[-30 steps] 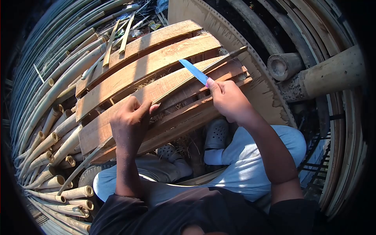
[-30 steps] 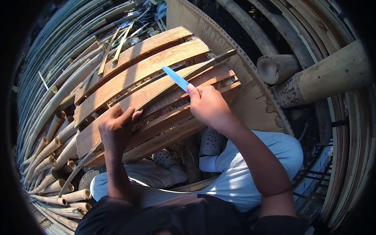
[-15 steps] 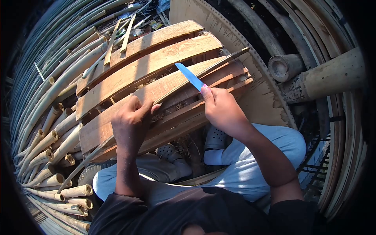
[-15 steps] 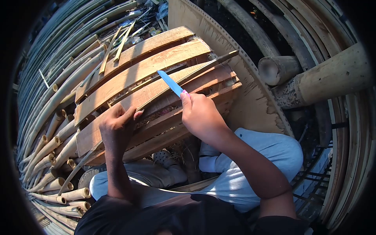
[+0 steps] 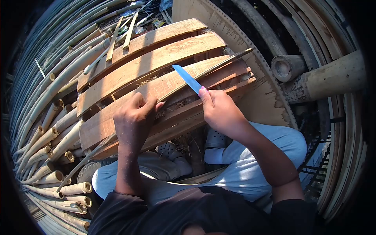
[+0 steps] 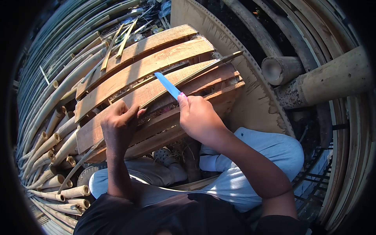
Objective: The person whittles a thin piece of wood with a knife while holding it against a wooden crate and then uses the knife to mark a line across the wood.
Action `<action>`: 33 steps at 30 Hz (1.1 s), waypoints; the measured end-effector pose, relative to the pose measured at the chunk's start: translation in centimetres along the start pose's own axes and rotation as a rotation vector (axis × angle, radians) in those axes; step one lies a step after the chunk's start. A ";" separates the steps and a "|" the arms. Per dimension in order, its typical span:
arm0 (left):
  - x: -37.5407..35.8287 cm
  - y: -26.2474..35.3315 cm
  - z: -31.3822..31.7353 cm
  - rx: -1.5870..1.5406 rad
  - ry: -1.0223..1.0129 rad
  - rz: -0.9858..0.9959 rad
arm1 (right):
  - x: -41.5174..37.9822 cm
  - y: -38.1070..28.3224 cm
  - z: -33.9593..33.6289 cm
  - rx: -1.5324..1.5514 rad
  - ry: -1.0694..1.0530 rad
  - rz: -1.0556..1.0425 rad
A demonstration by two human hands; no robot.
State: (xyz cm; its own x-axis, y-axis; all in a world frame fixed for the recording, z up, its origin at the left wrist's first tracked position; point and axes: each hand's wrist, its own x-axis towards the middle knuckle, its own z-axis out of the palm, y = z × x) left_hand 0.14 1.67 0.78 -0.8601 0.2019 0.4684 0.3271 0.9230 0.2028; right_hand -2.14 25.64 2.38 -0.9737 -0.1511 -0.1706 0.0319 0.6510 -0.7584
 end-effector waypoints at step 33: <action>-0.2 0.3 0.0 -0.033 -0.020 -0.015 | -1.0 -1.1 0.7 0.053 0.014 0.026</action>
State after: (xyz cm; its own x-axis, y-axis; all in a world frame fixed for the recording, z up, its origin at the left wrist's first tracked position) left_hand 0.40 1.93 0.71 -0.8729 0.1947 0.4474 0.3263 0.9147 0.2384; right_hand -1.04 24.60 2.95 -0.9754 -0.1238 -0.1825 0.0692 0.6140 -0.7862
